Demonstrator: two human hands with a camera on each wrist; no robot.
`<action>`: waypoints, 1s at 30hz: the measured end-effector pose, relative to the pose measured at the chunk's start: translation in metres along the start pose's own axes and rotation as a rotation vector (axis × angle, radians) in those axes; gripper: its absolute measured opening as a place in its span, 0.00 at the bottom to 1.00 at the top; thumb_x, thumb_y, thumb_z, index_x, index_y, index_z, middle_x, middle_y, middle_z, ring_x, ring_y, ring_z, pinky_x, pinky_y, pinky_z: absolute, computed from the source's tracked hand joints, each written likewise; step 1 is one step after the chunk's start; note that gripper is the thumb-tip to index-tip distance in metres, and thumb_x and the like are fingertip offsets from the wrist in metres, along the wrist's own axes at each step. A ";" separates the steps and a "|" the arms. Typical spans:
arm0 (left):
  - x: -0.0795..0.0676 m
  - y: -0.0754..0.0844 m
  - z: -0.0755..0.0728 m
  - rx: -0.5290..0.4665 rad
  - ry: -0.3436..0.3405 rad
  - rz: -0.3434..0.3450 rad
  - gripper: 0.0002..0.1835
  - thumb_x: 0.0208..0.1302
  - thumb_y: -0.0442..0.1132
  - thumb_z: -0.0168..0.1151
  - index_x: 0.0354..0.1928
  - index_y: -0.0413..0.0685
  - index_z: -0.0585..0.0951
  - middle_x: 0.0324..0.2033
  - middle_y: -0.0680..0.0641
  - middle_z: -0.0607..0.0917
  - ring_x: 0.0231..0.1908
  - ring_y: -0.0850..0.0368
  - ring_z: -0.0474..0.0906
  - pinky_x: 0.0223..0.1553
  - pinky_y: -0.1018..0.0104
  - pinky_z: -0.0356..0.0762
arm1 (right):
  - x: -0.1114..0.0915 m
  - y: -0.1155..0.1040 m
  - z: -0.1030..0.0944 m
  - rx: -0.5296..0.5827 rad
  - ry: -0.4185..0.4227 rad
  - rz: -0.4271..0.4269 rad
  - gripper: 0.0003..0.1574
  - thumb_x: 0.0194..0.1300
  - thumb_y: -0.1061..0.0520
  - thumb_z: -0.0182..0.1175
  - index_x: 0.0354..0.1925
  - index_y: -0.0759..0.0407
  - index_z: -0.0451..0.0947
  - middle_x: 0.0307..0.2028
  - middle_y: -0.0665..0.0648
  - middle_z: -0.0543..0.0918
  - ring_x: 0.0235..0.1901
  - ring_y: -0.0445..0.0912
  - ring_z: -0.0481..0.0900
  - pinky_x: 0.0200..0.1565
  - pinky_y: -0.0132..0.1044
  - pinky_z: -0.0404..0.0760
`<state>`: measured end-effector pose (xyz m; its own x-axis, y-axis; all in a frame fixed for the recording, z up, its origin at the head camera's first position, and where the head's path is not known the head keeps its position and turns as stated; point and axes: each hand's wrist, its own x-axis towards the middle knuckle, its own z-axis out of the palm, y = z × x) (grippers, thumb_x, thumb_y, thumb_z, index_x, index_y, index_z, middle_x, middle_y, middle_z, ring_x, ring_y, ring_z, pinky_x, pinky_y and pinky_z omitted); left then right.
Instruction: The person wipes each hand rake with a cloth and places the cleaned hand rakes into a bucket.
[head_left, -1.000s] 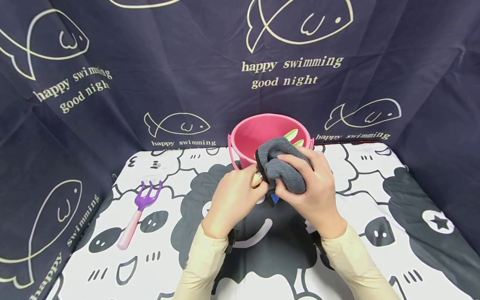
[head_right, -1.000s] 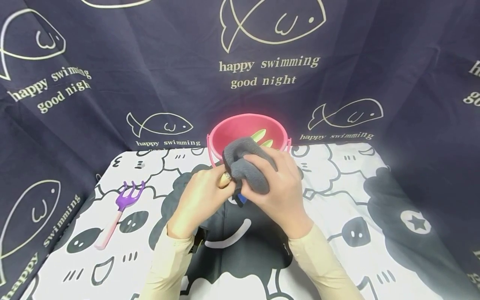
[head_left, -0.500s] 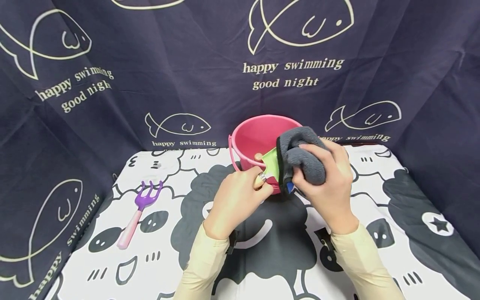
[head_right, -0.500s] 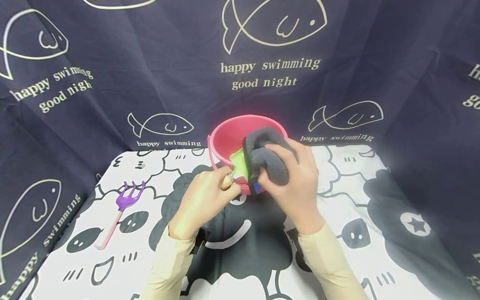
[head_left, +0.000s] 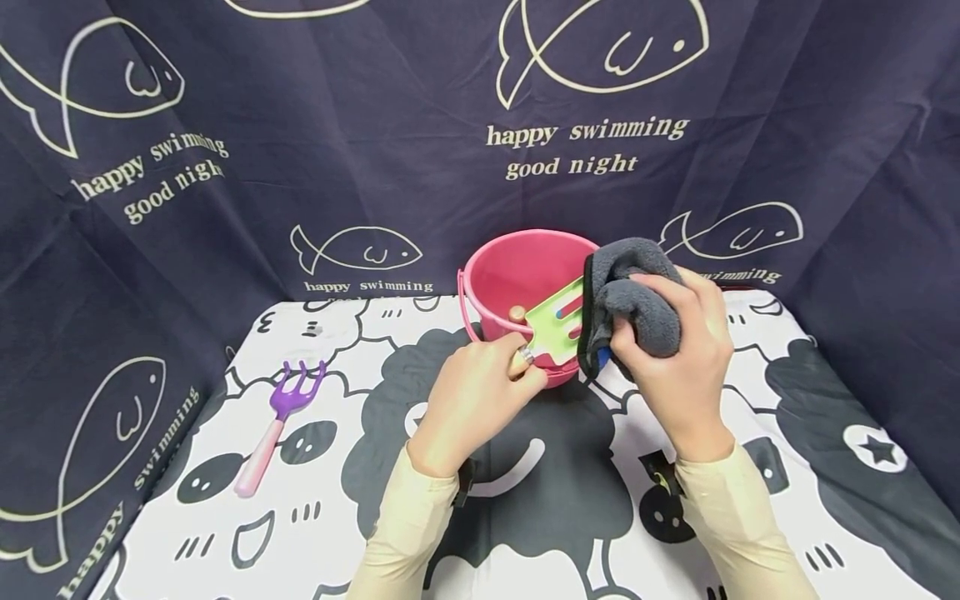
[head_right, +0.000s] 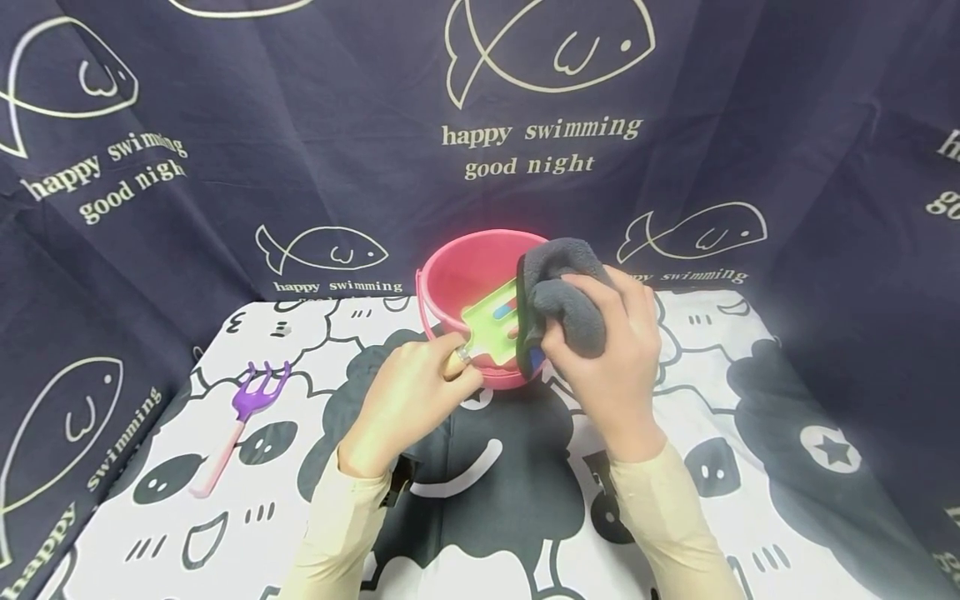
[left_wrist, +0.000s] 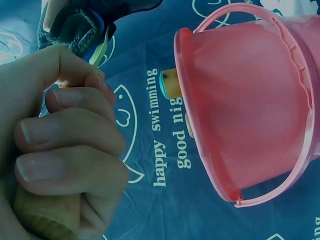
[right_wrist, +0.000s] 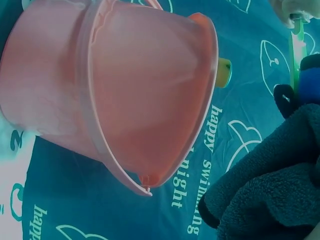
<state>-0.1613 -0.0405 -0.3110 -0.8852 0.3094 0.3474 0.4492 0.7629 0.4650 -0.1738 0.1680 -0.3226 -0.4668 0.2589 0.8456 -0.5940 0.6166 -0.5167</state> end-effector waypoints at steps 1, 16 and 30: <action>0.000 0.000 0.000 0.000 -0.003 -0.002 0.16 0.59 0.39 0.60 0.19 0.54 0.64 0.14 0.58 0.58 0.16 0.64 0.54 0.21 0.70 0.56 | 0.000 0.001 -0.001 -0.001 0.005 0.000 0.24 0.53 0.54 0.66 0.48 0.61 0.85 0.52 0.69 0.82 0.55 0.58 0.78 0.63 0.28 0.68; 0.001 -0.006 -0.005 0.007 0.024 -0.013 0.14 0.60 0.41 0.59 0.21 0.54 0.66 0.13 0.58 0.60 0.14 0.63 0.59 0.20 0.69 0.58 | 0.012 -0.009 -0.010 -0.004 0.173 0.028 0.27 0.51 0.48 0.65 0.45 0.63 0.86 0.49 0.72 0.82 0.54 0.56 0.80 0.62 0.33 0.71; 0.002 -0.009 -0.005 0.020 0.127 -0.028 0.11 0.62 0.38 0.58 0.23 0.53 0.69 0.13 0.55 0.62 0.16 0.59 0.64 0.22 0.64 0.63 | -0.008 -0.041 -0.007 0.278 -0.143 -0.195 0.24 0.49 0.53 0.68 0.43 0.66 0.86 0.46 0.71 0.82 0.54 0.44 0.80 0.61 0.32 0.73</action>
<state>-0.1662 -0.0499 -0.3106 -0.8742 0.2149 0.4353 0.4213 0.7815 0.4602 -0.1406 0.1460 -0.3076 -0.4025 0.0377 0.9146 -0.8271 0.4133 -0.3810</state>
